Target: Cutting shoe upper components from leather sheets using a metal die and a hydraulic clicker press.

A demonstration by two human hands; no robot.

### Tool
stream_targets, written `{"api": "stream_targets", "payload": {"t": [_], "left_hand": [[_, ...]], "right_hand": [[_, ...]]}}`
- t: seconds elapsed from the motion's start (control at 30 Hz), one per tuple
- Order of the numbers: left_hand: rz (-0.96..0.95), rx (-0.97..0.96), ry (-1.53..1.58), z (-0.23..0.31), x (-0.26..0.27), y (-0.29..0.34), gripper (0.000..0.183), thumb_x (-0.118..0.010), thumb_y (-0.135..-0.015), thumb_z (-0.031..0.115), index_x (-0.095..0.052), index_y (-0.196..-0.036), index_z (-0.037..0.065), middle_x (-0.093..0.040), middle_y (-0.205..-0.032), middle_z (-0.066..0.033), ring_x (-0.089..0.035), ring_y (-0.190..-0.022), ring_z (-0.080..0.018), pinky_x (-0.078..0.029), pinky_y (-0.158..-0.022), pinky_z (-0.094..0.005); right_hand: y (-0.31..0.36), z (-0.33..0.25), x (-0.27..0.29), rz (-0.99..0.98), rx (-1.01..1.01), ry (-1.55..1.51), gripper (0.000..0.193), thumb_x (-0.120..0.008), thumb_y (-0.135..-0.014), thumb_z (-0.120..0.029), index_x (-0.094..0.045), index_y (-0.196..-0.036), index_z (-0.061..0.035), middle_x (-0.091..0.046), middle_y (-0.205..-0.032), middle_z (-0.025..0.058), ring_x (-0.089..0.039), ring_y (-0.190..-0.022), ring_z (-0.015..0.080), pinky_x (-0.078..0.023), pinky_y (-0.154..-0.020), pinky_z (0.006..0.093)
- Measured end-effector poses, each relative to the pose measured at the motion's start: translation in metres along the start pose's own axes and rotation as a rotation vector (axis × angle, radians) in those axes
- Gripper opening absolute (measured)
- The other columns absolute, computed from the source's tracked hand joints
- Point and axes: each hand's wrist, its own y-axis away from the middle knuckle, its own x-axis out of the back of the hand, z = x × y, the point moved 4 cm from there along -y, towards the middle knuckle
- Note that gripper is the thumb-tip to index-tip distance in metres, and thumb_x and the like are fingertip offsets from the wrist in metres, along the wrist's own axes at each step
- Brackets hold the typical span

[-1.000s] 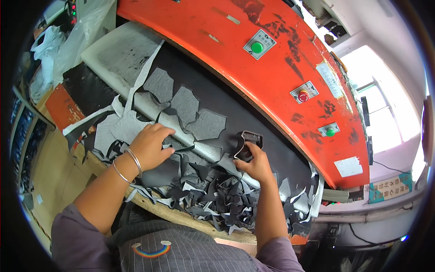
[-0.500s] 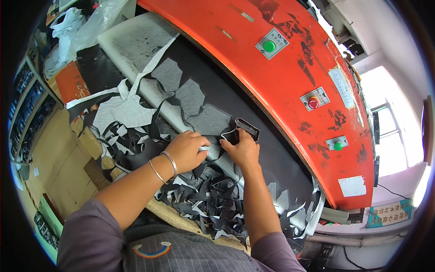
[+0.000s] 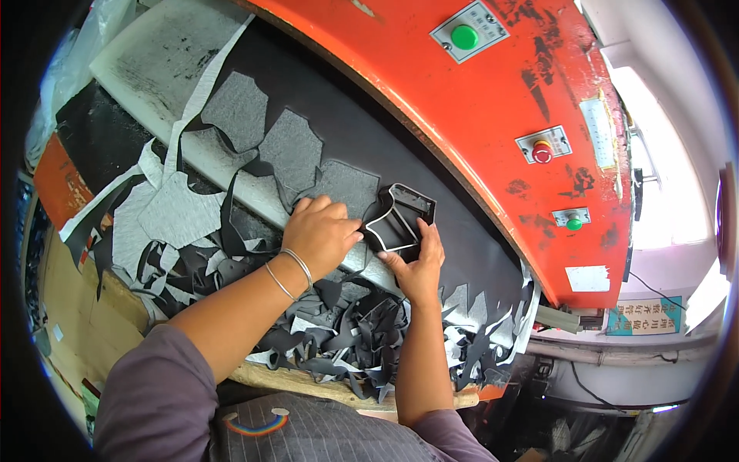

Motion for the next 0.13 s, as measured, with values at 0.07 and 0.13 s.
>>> {"api": "stream_targets", "payload": {"t": [0.07,0.13], "left_hand": [[0.004,-0.008,-0.007,-0.006,0.000,-0.001,0.017,-0.073,-0.074,0.027,-0.074,-0.088,0.016,-0.055,-0.074,0.0040,-0.052,-0.083,-0.0194,-0.038,-0.075,-0.0360],[-0.007,-0.006,0.002,-0.014,-0.004,-0.002,0.017,-0.073,-0.075,0.026,-0.074,-0.089,0.016,-0.056,-0.075,0.0042,-0.051,-0.083,-0.0191,-0.038,-0.076,-0.0360]], "right_hand": [[-0.004,-0.001,-0.005,-0.001,0.002,0.006,0.094,-0.084,-0.056,-0.051,-0.049,-0.130,-0.0046,-0.049,-0.133,0.0242,-0.039,-0.130,0.0389,-0.028,-0.107,0.0487],[-0.005,-0.003,-0.011,-0.007,-0.010,0.000,0.092,-0.085,-0.055,-0.049,-0.050,-0.129,-0.0048,-0.048,-0.135,0.0243,-0.039,-0.131,0.0384,-0.028,-0.107,0.0479]]}}
